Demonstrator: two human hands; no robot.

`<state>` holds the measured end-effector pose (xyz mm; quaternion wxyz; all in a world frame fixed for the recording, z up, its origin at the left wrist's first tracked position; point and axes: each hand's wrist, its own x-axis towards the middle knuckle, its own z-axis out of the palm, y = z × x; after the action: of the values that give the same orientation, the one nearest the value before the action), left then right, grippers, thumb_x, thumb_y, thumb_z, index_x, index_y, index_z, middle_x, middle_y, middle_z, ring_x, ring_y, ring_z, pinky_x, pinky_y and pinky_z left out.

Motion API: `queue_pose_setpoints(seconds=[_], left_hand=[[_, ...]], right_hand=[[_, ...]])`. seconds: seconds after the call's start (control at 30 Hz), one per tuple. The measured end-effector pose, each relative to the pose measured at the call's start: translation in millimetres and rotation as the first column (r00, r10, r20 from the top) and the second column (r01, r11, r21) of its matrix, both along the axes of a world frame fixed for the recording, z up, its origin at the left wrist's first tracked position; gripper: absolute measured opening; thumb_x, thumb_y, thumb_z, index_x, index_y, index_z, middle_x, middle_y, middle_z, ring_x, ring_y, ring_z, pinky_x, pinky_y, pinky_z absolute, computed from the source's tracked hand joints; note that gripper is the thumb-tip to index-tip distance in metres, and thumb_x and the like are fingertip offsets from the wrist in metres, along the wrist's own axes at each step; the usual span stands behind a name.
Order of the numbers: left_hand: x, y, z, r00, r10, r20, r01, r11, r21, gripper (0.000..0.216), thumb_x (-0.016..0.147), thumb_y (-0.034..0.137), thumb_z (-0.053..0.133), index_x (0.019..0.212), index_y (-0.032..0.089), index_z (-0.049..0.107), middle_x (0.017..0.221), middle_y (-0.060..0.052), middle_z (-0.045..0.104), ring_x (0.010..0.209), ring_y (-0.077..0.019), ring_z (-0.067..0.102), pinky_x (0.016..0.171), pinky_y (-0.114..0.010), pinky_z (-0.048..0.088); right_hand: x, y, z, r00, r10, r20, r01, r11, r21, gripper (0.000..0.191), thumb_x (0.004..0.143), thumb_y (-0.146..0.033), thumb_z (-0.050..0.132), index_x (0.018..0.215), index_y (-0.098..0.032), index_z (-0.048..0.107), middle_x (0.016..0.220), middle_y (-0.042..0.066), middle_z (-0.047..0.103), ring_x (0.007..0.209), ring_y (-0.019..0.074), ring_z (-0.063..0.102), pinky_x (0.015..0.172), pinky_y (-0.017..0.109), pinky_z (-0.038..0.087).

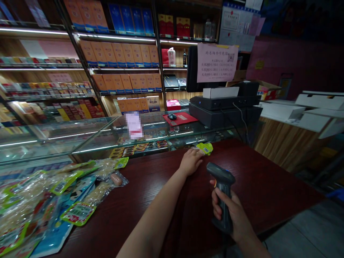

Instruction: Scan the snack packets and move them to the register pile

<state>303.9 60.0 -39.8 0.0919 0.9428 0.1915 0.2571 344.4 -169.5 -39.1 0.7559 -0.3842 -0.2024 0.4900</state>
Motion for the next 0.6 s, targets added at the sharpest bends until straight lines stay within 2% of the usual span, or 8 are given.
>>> queue_pose_setpoints(seconds=[0.07, 0.2, 0.33, 0.47, 0.6], left_hand=[[4.3, -3.2, -0.3, 0.997, 0.000, -0.073, 0.001, 1.000, 0.004, 0.034, 0.088, 0.034, 0.055, 0.121, 0.029, 0.064, 0.137, -0.007, 0.054, 0.126, -0.0273, 0.045, 0.109, -0.045, 0.034], [12.9, -2.0, -3.3, 0.989, 0.120, -0.086, -0.124, 0.992, -0.035, 0.035, 0.087, 0.033, 0.056, 0.122, 0.028, 0.064, 0.140, -0.007, 0.051, 0.131, -0.0297, 0.041, 0.111, -0.046, 0.031], [11.5, 1.5, -5.9, 0.996, 0.086, -0.026, -0.088, 0.992, -0.091, 0.040, 0.086, 0.030, 0.057, 0.126, 0.025, 0.060, 0.144, -0.010, 0.048, 0.135, -0.0305, 0.038, 0.112, -0.048, 0.029], [-5.4, -1.9, -3.7, 0.998, 0.053, -0.022, -0.055, 0.995, -0.080, 0.042, 0.086, 0.029, 0.057, 0.127, 0.022, 0.058, 0.144, -0.012, 0.046, 0.136, -0.0298, 0.038, 0.113, -0.046, 0.029], [-36.9, -12.0, 5.2, 0.995, 0.051, -0.084, -0.052, 0.999, -0.015, 0.036, 0.089, 0.029, 0.053, 0.124, 0.023, 0.059, 0.135, -0.011, 0.054, 0.130, -0.0268, 0.044, 0.111, -0.042, 0.033]], right_hand=[[-0.4, 0.0, 0.7, 1.000, -0.003, -0.005, 0.003, 1.000, -0.002, 0.035, 0.078, -0.035, 0.077, 0.106, -0.020, 0.062, 0.059, -0.007, 0.057, 0.037, 0.0047, 0.044, 0.033, 0.015, 0.036], [-1.0, 0.7, 2.3, 1.000, -0.014, -0.005, 0.014, 1.000, -0.008, 0.037, 0.075, -0.036, 0.079, 0.104, -0.020, 0.063, 0.058, -0.007, 0.057, 0.037, 0.0050, 0.044, 0.033, 0.015, 0.036], [-0.4, 1.3, 2.4, 1.000, -0.014, -0.005, 0.014, 1.000, -0.004, 0.038, 0.073, -0.037, 0.080, 0.103, -0.020, 0.064, 0.058, -0.007, 0.056, 0.037, 0.0053, 0.043, 0.033, 0.016, 0.036], [0.6, 0.8, 0.0, 1.000, -0.004, -0.003, 0.004, 1.000, -0.017, 0.039, 0.074, -0.038, 0.080, 0.105, -0.021, 0.063, 0.058, -0.007, 0.056, 0.038, 0.0056, 0.044, 0.033, 0.016, 0.036], [0.2, -1.0, -0.3, 1.000, -0.010, 0.008, 0.010, 1.000, -0.026, 0.037, 0.075, -0.036, 0.079, 0.105, -0.022, 0.063, 0.059, -0.007, 0.056, 0.039, 0.0055, 0.043, 0.034, 0.016, 0.036]])
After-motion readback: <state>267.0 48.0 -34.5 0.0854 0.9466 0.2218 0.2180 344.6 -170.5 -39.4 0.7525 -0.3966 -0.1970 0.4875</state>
